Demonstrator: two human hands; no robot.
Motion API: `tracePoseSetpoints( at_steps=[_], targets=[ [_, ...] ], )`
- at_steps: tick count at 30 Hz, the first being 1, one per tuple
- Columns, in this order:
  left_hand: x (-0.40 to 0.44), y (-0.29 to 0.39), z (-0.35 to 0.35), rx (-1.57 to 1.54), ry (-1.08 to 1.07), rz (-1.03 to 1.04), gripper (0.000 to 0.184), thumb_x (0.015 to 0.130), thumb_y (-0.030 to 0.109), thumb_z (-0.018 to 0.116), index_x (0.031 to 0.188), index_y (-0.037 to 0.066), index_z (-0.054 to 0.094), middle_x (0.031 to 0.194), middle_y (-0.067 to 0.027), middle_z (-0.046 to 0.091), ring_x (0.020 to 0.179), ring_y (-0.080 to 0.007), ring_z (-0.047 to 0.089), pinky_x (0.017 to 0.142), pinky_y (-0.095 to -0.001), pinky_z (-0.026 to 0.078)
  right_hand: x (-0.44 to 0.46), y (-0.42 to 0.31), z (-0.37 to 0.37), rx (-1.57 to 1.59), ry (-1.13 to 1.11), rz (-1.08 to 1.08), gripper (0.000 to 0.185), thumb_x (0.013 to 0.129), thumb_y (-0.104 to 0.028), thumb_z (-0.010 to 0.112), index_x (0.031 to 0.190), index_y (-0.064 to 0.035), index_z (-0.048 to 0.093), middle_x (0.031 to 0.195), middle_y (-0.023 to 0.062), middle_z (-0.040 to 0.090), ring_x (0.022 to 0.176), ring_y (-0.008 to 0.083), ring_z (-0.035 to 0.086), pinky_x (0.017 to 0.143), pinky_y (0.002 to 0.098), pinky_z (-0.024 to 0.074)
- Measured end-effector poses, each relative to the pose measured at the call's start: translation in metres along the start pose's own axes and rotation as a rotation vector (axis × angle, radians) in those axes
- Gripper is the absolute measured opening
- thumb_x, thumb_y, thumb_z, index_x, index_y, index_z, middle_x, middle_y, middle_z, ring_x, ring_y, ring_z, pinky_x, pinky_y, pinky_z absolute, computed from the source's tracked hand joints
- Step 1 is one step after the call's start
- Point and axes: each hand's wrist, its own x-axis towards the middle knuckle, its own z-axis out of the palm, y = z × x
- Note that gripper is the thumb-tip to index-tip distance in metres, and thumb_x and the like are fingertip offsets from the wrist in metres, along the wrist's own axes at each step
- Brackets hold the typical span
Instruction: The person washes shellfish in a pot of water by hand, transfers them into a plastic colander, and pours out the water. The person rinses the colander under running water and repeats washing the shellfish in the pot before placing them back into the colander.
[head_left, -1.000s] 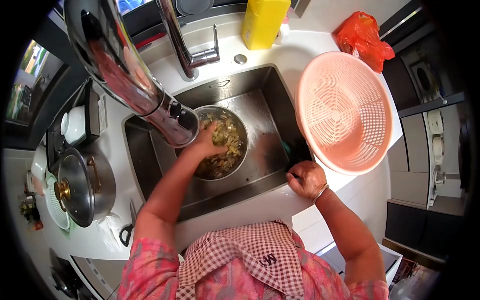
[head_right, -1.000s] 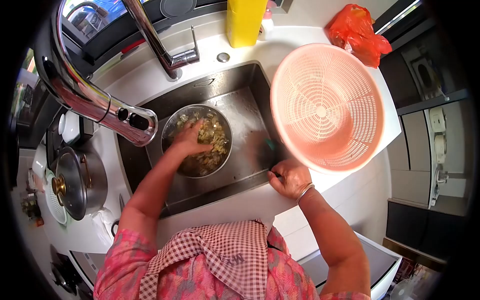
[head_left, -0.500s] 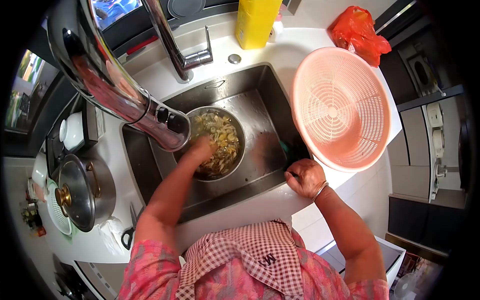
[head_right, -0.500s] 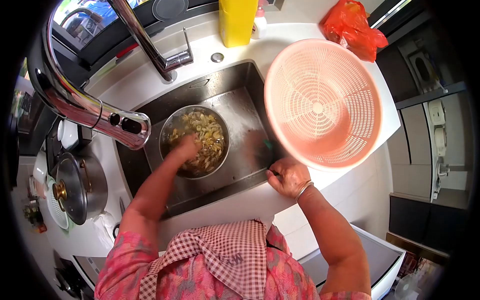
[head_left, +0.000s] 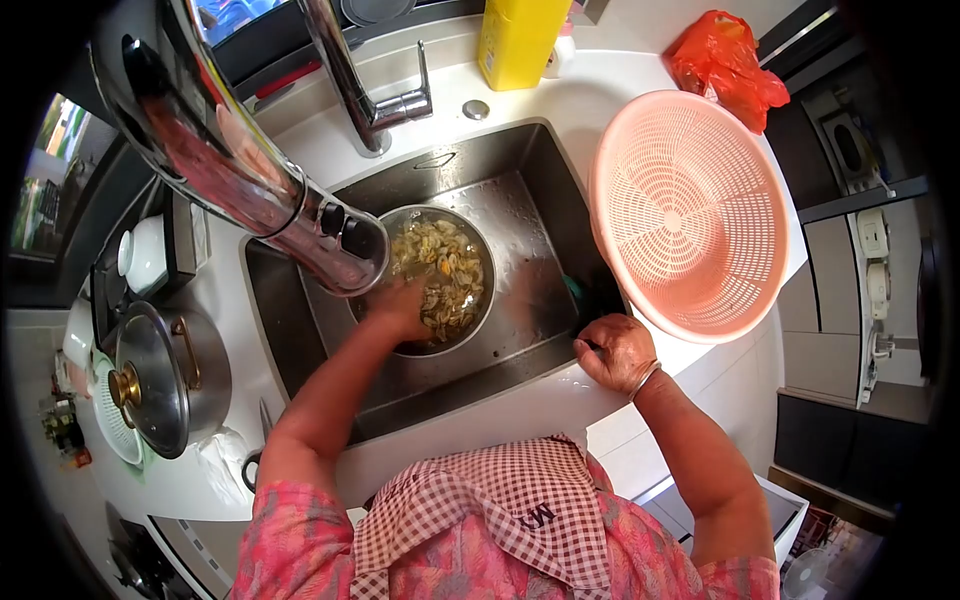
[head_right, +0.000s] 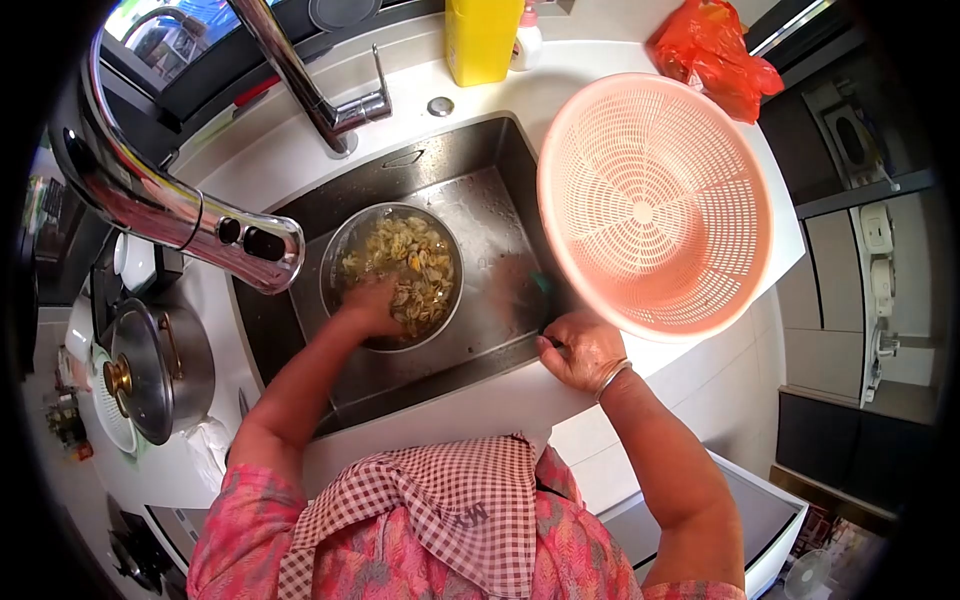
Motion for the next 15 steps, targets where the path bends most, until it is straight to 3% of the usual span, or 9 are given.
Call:
tracePoseSetpoints(
  at_steps=[2, 5, 8, 11, 15],
  targets=[
    [0.029, -0.011, 0.03, 0.013, -0.027, 0.012, 0.077, 0.074, 0.041, 0.081, 0.139, 0.011, 0.053, 0.143, -0.0256, 0.051, 0.134, -0.0403, 0.049, 0.109, -0.0452, 0.043, 0.0, -0.001, -0.001, -0.004, -0.006, 0.009, 0.022, 0.083, -0.028, 0.068, 0.079, -0.007, 0.072, 0.077, 0.0134, 0.068, 0.076, 0.0346, 0.065, 0.07, 0.0438, 0.0525],
    [0.083, -0.034, 0.081, 0.059, 0.068, 0.092, 0.038, 0.082, 0.008, 0.065, 0.12, 0.003, 0.064, 0.121, -0.0272, 0.065, 0.118, -0.041, 0.061, 0.099, -0.0456, 0.05, 0.0, -0.004, -0.001, -0.003, 0.012, 0.01, 0.021, 0.083, -0.027, 0.068, 0.079, -0.007, 0.072, 0.078, 0.0131, 0.068, 0.075, 0.0343, 0.065, 0.07, 0.0432, 0.0528],
    [0.072, -0.026, 0.068, -0.528, 0.129, -0.001, 0.031, 0.087, 0.018, 0.064, 0.113, 0.001, 0.068, 0.116, -0.0272, 0.067, 0.108, -0.0416, 0.065, 0.095, -0.0483, 0.051, 0.0, -0.002, -0.003, 0.002, 0.019, 0.012, 0.02, 0.083, -0.026, 0.068, 0.08, -0.007, 0.072, 0.078, 0.0129, 0.068, 0.075, 0.0341, 0.066, 0.069, 0.0429, 0.0529],
    [0.045, -0.004, 0.027, -0.318, 0.164, -0.074, 0.043, 0.091, 0.036, 0.061, 0.115, 0.001, 0.067, 0.113, -0.027, 0.068, 0.106, -0.0402, 0.067, 0.096, -0.0474, 0.051, 0.0, -0.003, -0.003, 0.012, 0.007, 0.021, 0.02, 0.082, -0.026, 0.068, 0.08, -0.007, 0.072, 0.078, 0.0128, 0.068, 0.075, 0.0341, 0.066, 0.069, 0.0428, 0.0529],
    [0.014, 0.01, -0.012, -0.154, 0.113, -0.037, 0.06, 0.09, 0.055, 0.059, 0.12, 0.003, 0.067, 0.128, -0.0252, 0.062, 0.12, -0.0387, 0.059, 0.102, -0.048, 0.047, 0.0, -0.002, -0.003, 0.013, 0.007, 0.013, 0.02, 0.082, -0.026, 0.068, 0.08, -0.0069, 0.072, 0.078, 0.0128, 0.068, 0.075, 0.0342, 0.066, 0.069, 0.043, 0.0529]
  ],
)
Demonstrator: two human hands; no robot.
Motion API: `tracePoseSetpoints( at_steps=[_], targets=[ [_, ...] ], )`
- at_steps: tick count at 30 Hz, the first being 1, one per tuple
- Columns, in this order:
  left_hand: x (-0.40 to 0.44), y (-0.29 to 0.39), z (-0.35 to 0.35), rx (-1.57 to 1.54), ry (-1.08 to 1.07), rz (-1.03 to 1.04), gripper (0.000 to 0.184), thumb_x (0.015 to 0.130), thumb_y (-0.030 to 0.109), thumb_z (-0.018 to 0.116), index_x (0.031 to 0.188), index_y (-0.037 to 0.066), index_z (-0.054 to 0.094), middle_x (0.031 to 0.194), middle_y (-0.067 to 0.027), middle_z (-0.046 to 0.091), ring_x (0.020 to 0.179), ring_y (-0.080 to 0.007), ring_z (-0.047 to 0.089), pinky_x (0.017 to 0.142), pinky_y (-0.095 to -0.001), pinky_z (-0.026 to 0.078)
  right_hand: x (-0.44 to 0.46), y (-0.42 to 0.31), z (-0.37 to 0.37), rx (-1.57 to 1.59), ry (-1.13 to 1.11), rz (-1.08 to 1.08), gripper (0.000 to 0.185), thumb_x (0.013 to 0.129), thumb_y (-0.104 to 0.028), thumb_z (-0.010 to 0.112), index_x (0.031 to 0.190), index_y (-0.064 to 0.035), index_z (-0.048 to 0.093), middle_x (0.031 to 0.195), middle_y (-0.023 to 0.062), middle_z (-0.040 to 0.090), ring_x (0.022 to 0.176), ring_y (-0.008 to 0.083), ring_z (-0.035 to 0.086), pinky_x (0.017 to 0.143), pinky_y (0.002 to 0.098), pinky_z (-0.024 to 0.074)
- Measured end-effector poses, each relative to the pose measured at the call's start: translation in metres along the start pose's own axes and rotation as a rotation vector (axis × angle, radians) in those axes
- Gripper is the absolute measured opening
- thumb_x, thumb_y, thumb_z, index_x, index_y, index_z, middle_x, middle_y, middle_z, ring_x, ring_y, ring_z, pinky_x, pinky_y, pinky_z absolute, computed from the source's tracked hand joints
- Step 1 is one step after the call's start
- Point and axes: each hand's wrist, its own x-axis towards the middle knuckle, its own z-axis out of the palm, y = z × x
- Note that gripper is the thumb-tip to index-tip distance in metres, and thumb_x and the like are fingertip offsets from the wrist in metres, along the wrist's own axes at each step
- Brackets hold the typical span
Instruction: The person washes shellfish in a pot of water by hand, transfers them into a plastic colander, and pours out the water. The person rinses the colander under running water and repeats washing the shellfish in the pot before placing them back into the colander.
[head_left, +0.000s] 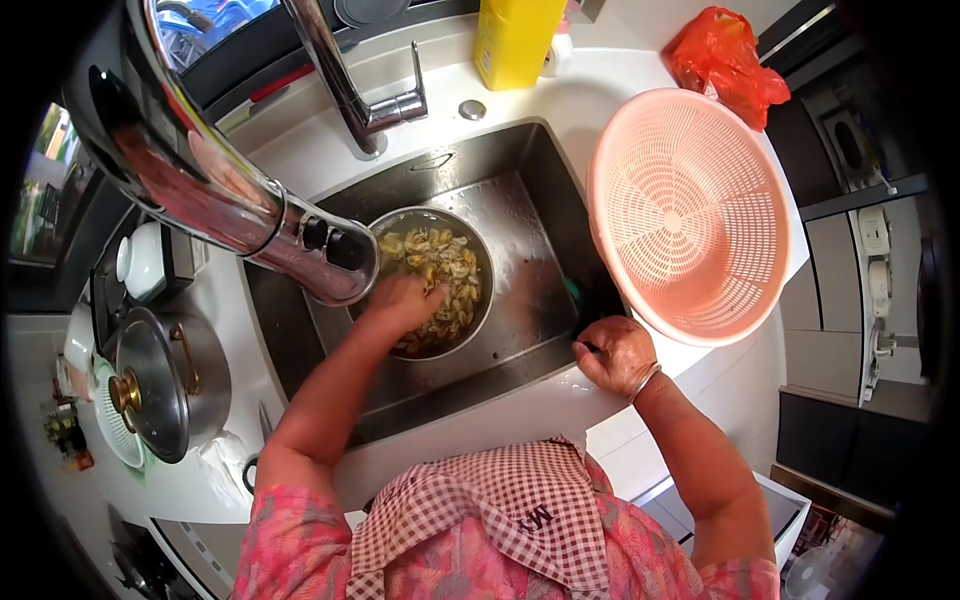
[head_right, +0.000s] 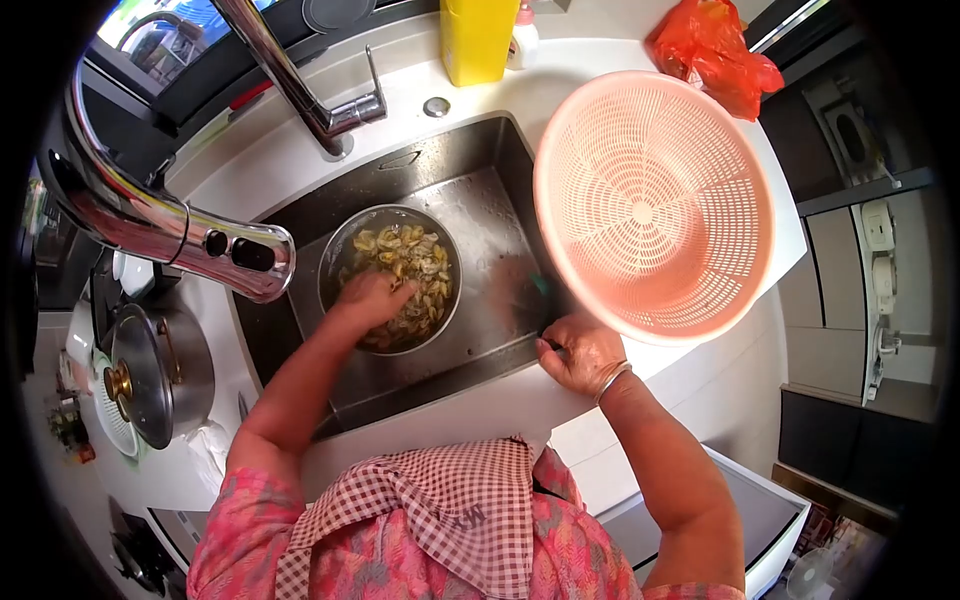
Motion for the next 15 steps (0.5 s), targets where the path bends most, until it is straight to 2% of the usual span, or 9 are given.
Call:
tracePoseSetpoints(
  at_steps=[2, 5, 8, 11, 14, 15],
  targets=[
    [-0.009, 0.002, -0.005, 0.156, 0.011, 0.06, 0.066, 0.087, 0.057, 0.064, 0.127, 0.004, 0.063, 0.14, -0.0243, 0.055, 0.128, -0.0398, 0.053, 0.105, -0.0511, 0.043, 0.0, 0.0, 0.001, 0.013, 0.011, 0.0, 0.02, 0.082, -0.026, 0.068, 0.08, -0.0068, 0.072, 0.078, 0.0129, 0.068, 0.075, 0.0342, 0.065, 0.069, 0.0432, 0.0528],
    [-0.012, 0.021, -0.01, 0.266, 0.16, 0.08, 0.075, 0.082, 0.06, 0.067, 0.137, 0.009, 0.056, 0.153, -0.0217, 0.042, 0.136, -0.038, 0.047, 0.11, -0.0566, 0.038, 0.001, 0.001, 0.001, 0.014, 0.0, 0.003, 0.02, 0.082, -0.026, 0.069, 0.08, -0.0068, 0.072, 0.078, 0.0131, 0.068, 0.075, 0.0343, 0.065, 0.069, 0.0437, 0.0527],
    [0.002, 0.037, -0.002, 0.331, 0.362, 0.242, 0.081, 0.08, 0.058, 0.071, 0.144, 0.015, 0.049, 0.158, -0.0197, 0.034, 0.138, -0.0373, 0.046, 0.11, -0.0625, 0.034, 0.001, 0.001, 0.0, 0.003, -0.012, 0.005, 0.019, 0.081, -0.026, 0.069, 0.08, -0.0069, 0.073, 0.077, 0.0129, 0.068, 0.075, 0.0342, 0.066, 0.069, 0.0438, 0.0529],
    [0.027, 0.041, 0.009, 0.314, 0.27, 0.245, 0.073, 0.079, 0.045, 0.076, 0.139, 0.01, 0.053, 0.155, -0.0198, 0.036, 0.137, -0.0452, 0.043, 0.112, -0.0437, 0.04, 0.001, -0.001, -0.001, -0.014, -0.023, 0.007, 0.016, 0.079, -0.022, 0.069, 0.079, -0.0068, 0.072, 0.079, 0.0117, 0.07, 0.076, 0.0327, 0.067, 0.074, 0.0429, 0.0546],
    [0.05, 0.042, 0.013, 0.265, 0.006, 0.119, 0.052, 0.085, 0.032, 0.069, 0.131, 0.009, 0.06, 0.149, -0.0203, 0.047, 0.132, -0.0405, 0.051, 0.107, -0.0443, 0.045, 0.001, -0.002, -0.003, -0.023, -0.027, 0.003, 0.014, 0.079, -0.021, 0.069, 0.078, -0.0068, 0.071, 0.079, 0.011, 0.071, 0.077, 0.0322, 0.068, 0.076, 0.0427, 0.0553],
    [0.062, 0.036, 0.027, 0.195, 0.014, 0.122, 0.047, 0.086, 0.029, 0.067, 0.128, 0.008, 0.061, 0.144, -0.0208, 0.051, 0.129, -0.0394, 0.053, 0.105, -0.045, 0.046, 0.001, -0.002, -0.003, -0.022, -0.027, 0.001, 0.015, 0.079, -0.021, 0.069, 0.078, -0.0067, 0.072, 0.08, 0.0109, 0.071, 0.077, 0.0322, 0.068, 0.077, 0.0427, 0.0552]
  ],
)
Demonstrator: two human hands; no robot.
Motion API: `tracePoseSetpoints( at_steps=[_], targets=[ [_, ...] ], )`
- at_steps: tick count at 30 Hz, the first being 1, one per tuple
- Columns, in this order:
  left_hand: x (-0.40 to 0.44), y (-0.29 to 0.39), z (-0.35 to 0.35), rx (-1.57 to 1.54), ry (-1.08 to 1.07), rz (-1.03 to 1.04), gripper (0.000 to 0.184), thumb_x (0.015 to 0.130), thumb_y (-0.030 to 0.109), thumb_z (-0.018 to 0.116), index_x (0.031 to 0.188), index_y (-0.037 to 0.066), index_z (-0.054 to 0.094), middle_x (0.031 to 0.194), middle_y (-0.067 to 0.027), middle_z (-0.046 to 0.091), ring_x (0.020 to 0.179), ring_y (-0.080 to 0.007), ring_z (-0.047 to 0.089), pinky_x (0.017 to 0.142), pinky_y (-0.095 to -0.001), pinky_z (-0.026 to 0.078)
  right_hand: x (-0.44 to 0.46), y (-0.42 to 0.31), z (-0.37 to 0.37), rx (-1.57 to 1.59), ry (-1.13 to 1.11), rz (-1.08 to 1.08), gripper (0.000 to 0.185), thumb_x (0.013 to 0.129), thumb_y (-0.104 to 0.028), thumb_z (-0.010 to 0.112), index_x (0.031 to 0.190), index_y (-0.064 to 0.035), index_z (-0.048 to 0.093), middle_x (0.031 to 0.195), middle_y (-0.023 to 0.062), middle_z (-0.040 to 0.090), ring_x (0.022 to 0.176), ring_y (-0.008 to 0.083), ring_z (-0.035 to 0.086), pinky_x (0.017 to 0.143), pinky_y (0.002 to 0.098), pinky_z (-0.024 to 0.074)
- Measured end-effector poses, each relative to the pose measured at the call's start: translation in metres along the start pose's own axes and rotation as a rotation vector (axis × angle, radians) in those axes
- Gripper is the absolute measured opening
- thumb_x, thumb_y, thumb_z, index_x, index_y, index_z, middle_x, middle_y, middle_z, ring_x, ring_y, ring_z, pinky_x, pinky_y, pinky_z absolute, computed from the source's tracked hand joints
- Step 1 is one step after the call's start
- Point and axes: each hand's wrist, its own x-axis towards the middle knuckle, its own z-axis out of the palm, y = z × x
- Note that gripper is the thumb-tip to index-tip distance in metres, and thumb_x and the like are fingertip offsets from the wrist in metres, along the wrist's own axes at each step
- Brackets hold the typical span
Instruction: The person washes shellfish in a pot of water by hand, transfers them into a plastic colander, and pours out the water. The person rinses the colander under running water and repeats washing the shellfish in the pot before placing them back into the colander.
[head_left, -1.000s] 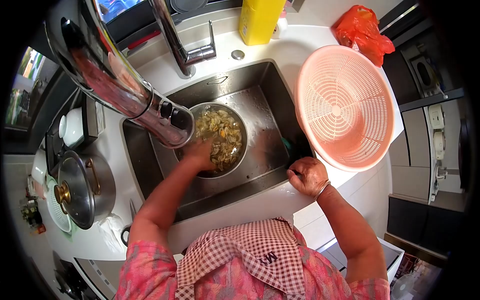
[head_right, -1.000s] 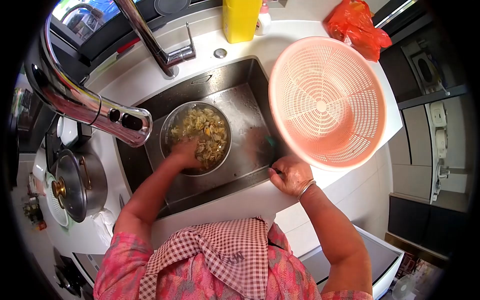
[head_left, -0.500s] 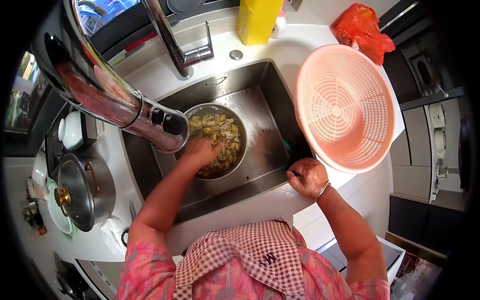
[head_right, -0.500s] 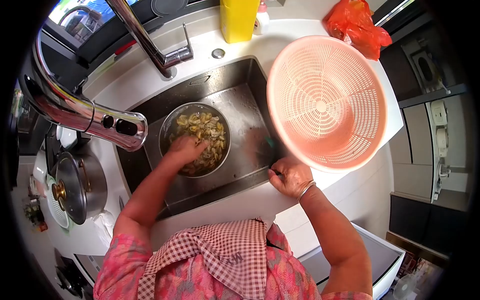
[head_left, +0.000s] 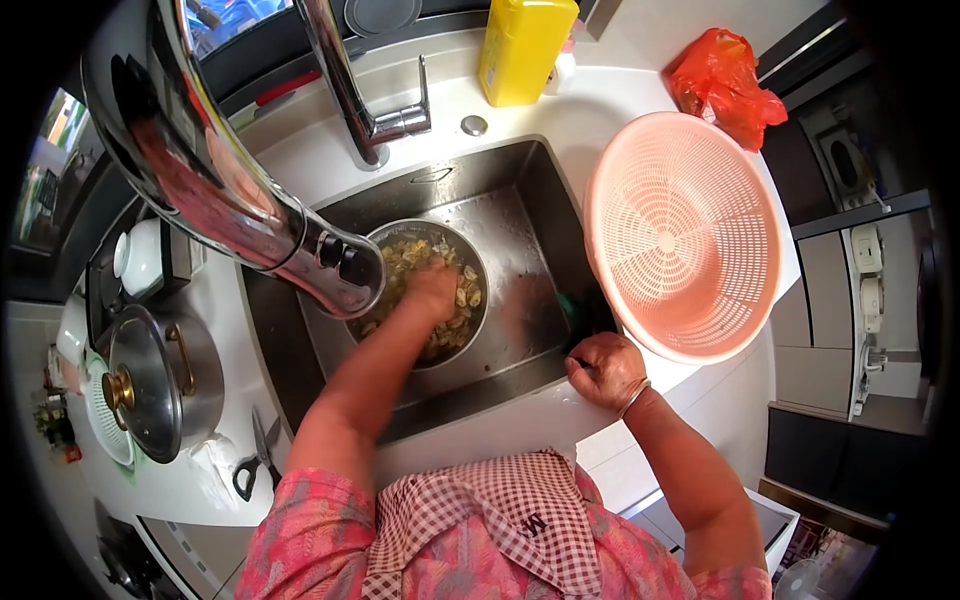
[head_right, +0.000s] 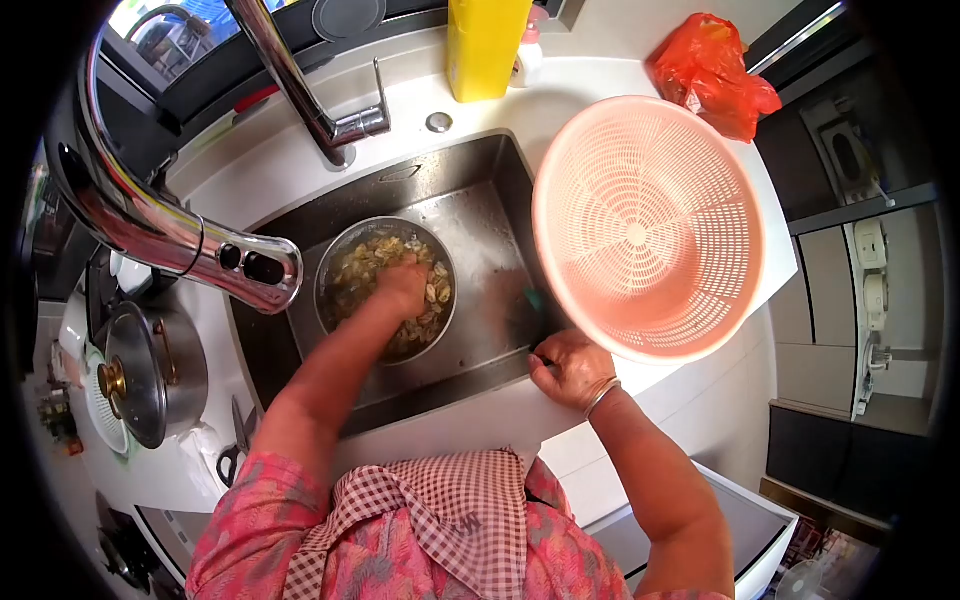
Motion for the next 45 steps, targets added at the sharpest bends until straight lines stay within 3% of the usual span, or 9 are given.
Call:
tracePoseSetpoints(
  at_steps=[5, 11, 14, 18, 21, 24, 30, 36, 45],
  targets=[
    [0.026, -0.032, 0.055, -0.338, 0.09, -0.057, 0.04, 0.093, 0.024, 0.056, 0.127, 0.004, 0.062, 0.124, -0.0243, 0.065, 0.117, -0.0407, 0.062, 0.101, -0.0479, 0.047, -0.003, 0.005, 0.006, -0.006, 0.033, -0.009, 0.021, 0.083, -0.027, 0.069, 0.08, -0.0065, 0.073, 0.078, 0.0123, 0.07, 0.078, 0.0328, 0.067, 0.073, 0.0431, 0.054],
    [-0.032, -0.014, -0.022, -0.337, -0.041, -0.235, 0.047, 0.095, 0.038, 0.053, 0.127, 0.005, 0.065, 0.135, -0.0243, 0.059, 0.127, -0.0414, 0.055, 0.11, -0.0485, 0.04, -0.002, 0.004, 0.004, -0.004, 0.03, -0.006, 0.021, 0.082, -0.027, 0.069, 0.08, -0.0065, 0.073, 0.078, 0.0124, 0.069, 0.077, 0.0331, 0.066, 0.072, 0.043, 0.0539],
    [-0.033, -0.038, 0.0, -0.162, 0.23, -0.018, 0.051, 0.09, 0.036, 0.062, 0.132, 0.008, 0.063, 0.144, -0.0257, 0.051, 0.136, -0.0405, 0.046, 0.115, -0.0479, 0.034, -0.002, 0.003, 0.006, -0.005, 0.045, -0.003, 0.02, 0.082, -0.026, 0.069, 0.079, -0.0066, 0.073, 0.077, 0.0125, 0.069, 0.076, 0.0333, 0.066, 0.072, 0.0433, 0.0537],
    [-0.055, -0.042, -0.03, -0.127, 0.254, -0.029, 0.089, 0.078, 0.044, 0.075, 0.153, 0.014, 0.039, 0.159, -0.0245, 0.03, 0.147, -0.0425, 0.029, 0.12, -0.0479, 0.027, 0.0, 0.0, 0.005, -0.014, 0.06, -0.027, 0.019, 0.081, -0.026, 0.069, 0.078, -0.0069, 0.072, 0.077, 0.0125, 0.069, 0.076, 0.0336, 0.066, 0.072, 0.0436, 0.0537],
    [-0.051, -0.051, -0.021, -0.194, 0.119, -0.07, 0.096, 0.075, 0.041, 0.08, 0.155, 0.013, 0.035, 0.156, -0.0234, 0.036, 0.145, -0.0402, 0.034, 0.118, -0.0464, 0.032, 0.0, -0.003, 0.001, -0.033, 0.014, 0.004, 0.015, 0.08, -0.021, 0.069, 0.078, -0.0069, 0.071, 0.079, 0.0119, 0.071, 0.079, 0.0325, 0.068, 0.076, 0.0426, 0.0552],
    [-0.043, -0.041, -0.018, -0.149, -0.084, -0.138, 0.085, 0.077, 0.034, 0.079, 0.15, 0.009, 0.043, 0.149, -0.0239, 0.046, 0.14, -0.0384, 0.043, 0.113, -0.0445, 0.039, -0.001, 0.0, 0.004, -0.02, 0.027, 0.001, 0.015, 0.08, -0.022, 0.069, 0.078, -0.0067, 0.071, 0.079, 0.0118, 0.071, 0.078, 0.0327, 0.068, 0.076, 0.0428, 0.0552],
    [0.015, -0.074, 0.076, -0.312, 0.132, -0.08, 0.039, 0.087, 0.017, 0.063, 0.12, -0.002, 0.065, 0.12, -0.0265, 0.066, 0.118, -0.0397, 0.062, 0.101, -0.0456, 0.049, -0.002, -0.001, 0.002, -0.039, 0.051, -0.034, 0.015, 0.08, -0.021, 0.068, 0.078, -0.006, 0.071, 0.079, 0.0119, 0.071, 0.077, 0.0331, 0.068, 0.076, 0.0433, 0.0554],
    [-0.044, -0.036, -0.02, -0.359, -0.052, -0.327, 0.056, 0.086, 0.041, 0.07, 0.12, -0.003, 0.065, 0.115, -0.0274, 0.068, 0.11, -0.0406, 0.066, 0.099, -0.0446, 0.05, -0.001, 0.0, 0.0, -0.015, -0.021, 0.0, 0.016, 0.081, -0.021, 0.067, 0.079, -0.0055, 0.071, 0.079, 0.0128, 0.071, 0.077, 0.0334, 0.068, 0.075, 0.0433, 0.0555],
    [-0.088, -0.05, -0.019, -0.23, -0.027, -0.021, 0.11, 0.064, 0.059, 0.084, 0.15, 0.007, 0.04, 0.159, -0.0275, 0.028, 0.147, -0.041, 0.03, 0.115, -0.0475, 0.036, 0.0, 0.004, 0.004, -0.003, 0.031, -0.031, 0.022, 0.081, -0.026, 0.066, 0.078, -0.005, 0.072, 0.074, 0.0142, 0.068, 0.074, 0.0356, 0.064, 0.071, 0.0452, 0.0526]
  ],
)
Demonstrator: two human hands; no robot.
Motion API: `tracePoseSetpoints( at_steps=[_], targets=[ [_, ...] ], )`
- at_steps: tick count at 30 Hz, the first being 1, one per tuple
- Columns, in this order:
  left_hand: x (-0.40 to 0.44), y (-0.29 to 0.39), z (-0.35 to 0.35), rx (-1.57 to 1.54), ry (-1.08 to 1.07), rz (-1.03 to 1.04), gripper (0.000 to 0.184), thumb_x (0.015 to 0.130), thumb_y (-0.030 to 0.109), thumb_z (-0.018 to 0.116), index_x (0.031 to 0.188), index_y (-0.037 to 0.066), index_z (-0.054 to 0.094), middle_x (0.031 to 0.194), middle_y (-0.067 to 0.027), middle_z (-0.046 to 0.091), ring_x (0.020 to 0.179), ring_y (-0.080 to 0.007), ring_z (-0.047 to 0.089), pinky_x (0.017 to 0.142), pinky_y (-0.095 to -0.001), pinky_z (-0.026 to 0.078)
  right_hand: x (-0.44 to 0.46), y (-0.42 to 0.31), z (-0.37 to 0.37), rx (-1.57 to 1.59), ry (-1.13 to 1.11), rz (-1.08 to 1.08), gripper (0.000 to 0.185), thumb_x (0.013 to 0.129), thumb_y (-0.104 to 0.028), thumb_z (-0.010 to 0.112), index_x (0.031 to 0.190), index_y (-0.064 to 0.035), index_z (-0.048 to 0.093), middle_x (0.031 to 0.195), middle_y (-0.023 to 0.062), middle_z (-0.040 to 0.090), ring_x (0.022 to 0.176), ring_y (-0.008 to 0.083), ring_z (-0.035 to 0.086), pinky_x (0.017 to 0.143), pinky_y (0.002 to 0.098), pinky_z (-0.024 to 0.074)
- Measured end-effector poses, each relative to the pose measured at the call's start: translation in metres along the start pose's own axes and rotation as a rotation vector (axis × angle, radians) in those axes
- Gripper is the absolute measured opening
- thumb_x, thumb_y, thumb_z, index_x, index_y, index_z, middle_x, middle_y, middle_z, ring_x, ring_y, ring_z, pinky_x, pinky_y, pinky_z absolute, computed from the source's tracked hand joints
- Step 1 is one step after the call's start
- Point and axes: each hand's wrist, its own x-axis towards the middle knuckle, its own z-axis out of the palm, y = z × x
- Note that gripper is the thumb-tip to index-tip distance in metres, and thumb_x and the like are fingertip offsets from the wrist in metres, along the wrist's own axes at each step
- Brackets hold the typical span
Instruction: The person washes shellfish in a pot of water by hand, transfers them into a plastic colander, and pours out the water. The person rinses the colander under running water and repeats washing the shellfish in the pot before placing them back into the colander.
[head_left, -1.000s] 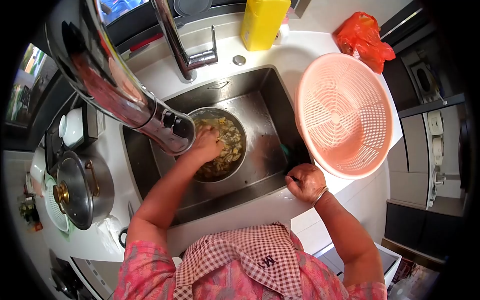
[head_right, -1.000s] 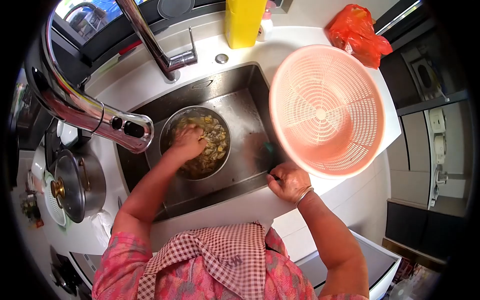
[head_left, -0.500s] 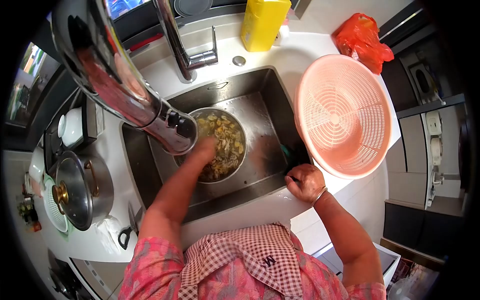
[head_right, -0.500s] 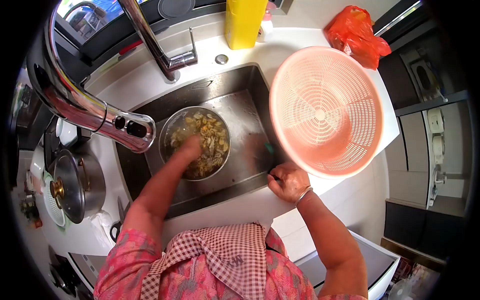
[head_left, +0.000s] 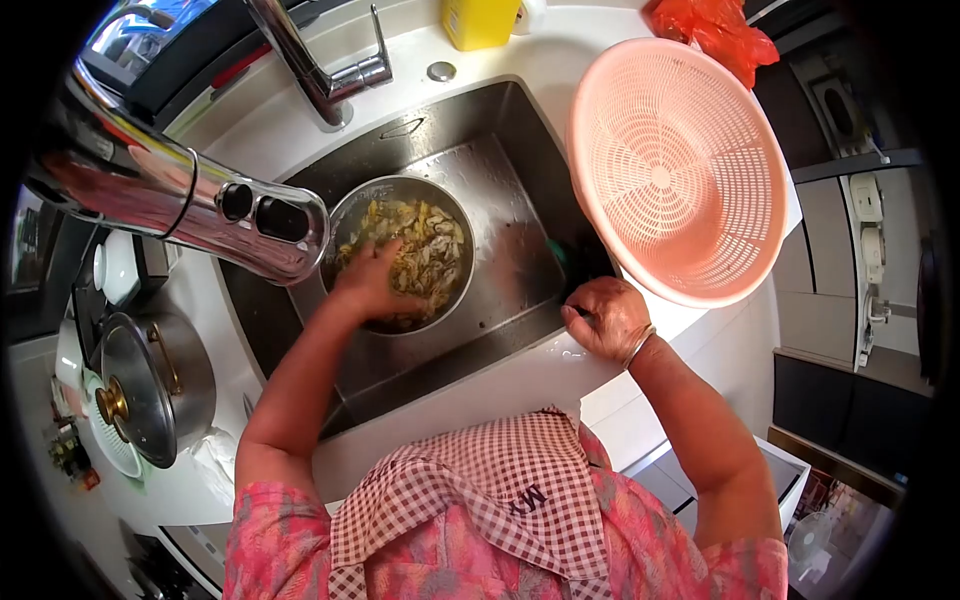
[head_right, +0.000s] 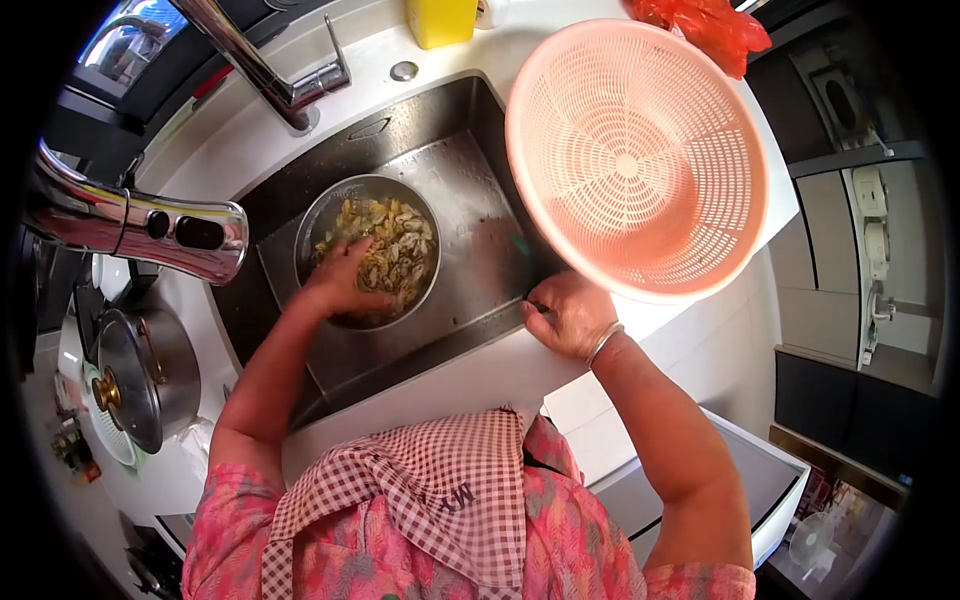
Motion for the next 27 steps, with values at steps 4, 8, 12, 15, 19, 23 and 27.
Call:
tracePoseSetpoints(
  at_steps=[4, 8, 12, 15, 19, 23, 27],
  targets=[
    [0.012, -0.01, 0.029, 0.108, -0.055, -0.021, 0.083, 0.07, 0.047, 0.084, 0.136, 0.006, 0.054, 0.149, -0.027, 0.043, 0.136, -0.042, 0.046, 0.11, -0.0465, 0.042, 0.0, 0.001, 0.001, 0.002, 0.011, -0.004, 0.022, 0.081, -0.026, 0.066, 0.077, -0.0051, 0.072, 0.074, 0.0139, 0.067, 0.074, 0.0354, 0.064, 0.071, 0.0454, 0.0524],
    [0.054, -0.036, 0.071, 0.025, -0.038, -0.052, 0.056, 0.079, 0.033, 0.078, 0.124, 0.005, 0.062, 0.128, -0.0256, 0.062, 0.117, -0.0403, 0.061, 0.101, -0.0439, 0.048, 0.001, -0.002, -0.001, 0.013, 0.015, -0.001, 0.021, 0.081, -0.025, 0.066, 0.077, -0.0053, 0.072, 0.074, 0.0136, 0.067, 0.075, 0.035, 0.064, 0.072, 0.0456, 0.0521],
    [0.056, -0.031, 0.06, -0.1, 0.018, -0.035, 0.038, 0.089, 0.031, 0.065, 0.114, 0.002, 0.067, 0.116, -0.0255, 0.067, 0.109, -0.0392, 0.065, 0.097, -0.0447, 0.05, 0.001, -0.001, -0.002, 0.006, 0.008, -0.002, 0.021, 0.081, -0.025, 0.066, 0.079, -0.0057, 0.073, 0.077, 0.0139, 0.068, 0.077, 0.0348, 0.064, 0.073, 0.0454, 0.0517],
    [0.026, 0.013, 0.013, -0.057, 0.011, -0.101, 0.041, 0.089, 0.036, 0.066, 0.116, 0.005, 0.068, 0.123, -0.0254, 0.065, 0.115, -0.0398, 0.062, 0.099, -0.0448, 0.049, 0.0, -0.002, -0.003, 0.02, -0.018, 0.022, 0.022, 0.081, -0.026, 0.065, 0.08, -0.0058, 0.073, 0.079, 0.0141, 0.068, 0.078, 0.035, 0.064, 0.074, 0.0449, 0.0516],
    [0.011, 0.02, 0.006, 0.157, 0.151, 0.088, 0.053, 0.086, 0.044, 0.07, 0.128, 0.011, 0.065, 0.137, -0.026, 0.057, 0.127, -0.0418, 0.054, 0.106, -0.0474, 0.044, 0.0, -0.002, -0.002, 0.044, -0.029, 0.04, 0.022, 0.082, -0.026, 0.065, 0.082, -0.0055, 0.073, 0.078, 0.0146, 0.068, 0.078, 0.0357, 0.064, 0.073, 0.0451, 0.0514],
    [0.003, 0.028, 0.011, 0.139, 0.139, 0.129, 0.06, 0.083, 0.045, 0.072, 0.131, 0.011, 0.061, 0.139, -0.0263, 0.054, 0.133, -0.0424, 0.048, 0.109, -0.0488, 0.041, 0.001, -0.003, -0.002, 0.039, -0.022, 0.038, 0.02, 0.082, -0.025, 0.065, 0.082, -0.0065, 0.073, 0.076, 0.0147, 0.067, 0.076, 0.036, 0.064, 0.071, 0.0455, 0.0512],
    [0.035, 0.003, 0.055, 0.238, 0.047, 0.102, 0.05, 0.079, 0.032, 0.075, 0.121, 0.008, 0.063, 0.127, -0.0247, 0.061, 0.124, -0.0413, 0.054, 0.103, -0.046, 0.046, 0.0, -0.002, 0.0, 0.042, 0.0, 0.032, 0.018, 0.082, -0.024, 0.066, 0.079, -0.0078, 0.072, 0.075, 0.0136, 0.066, 0.073, 0.0358, 0.064, 0.068, 0.045, 0.0513]
  ],
)
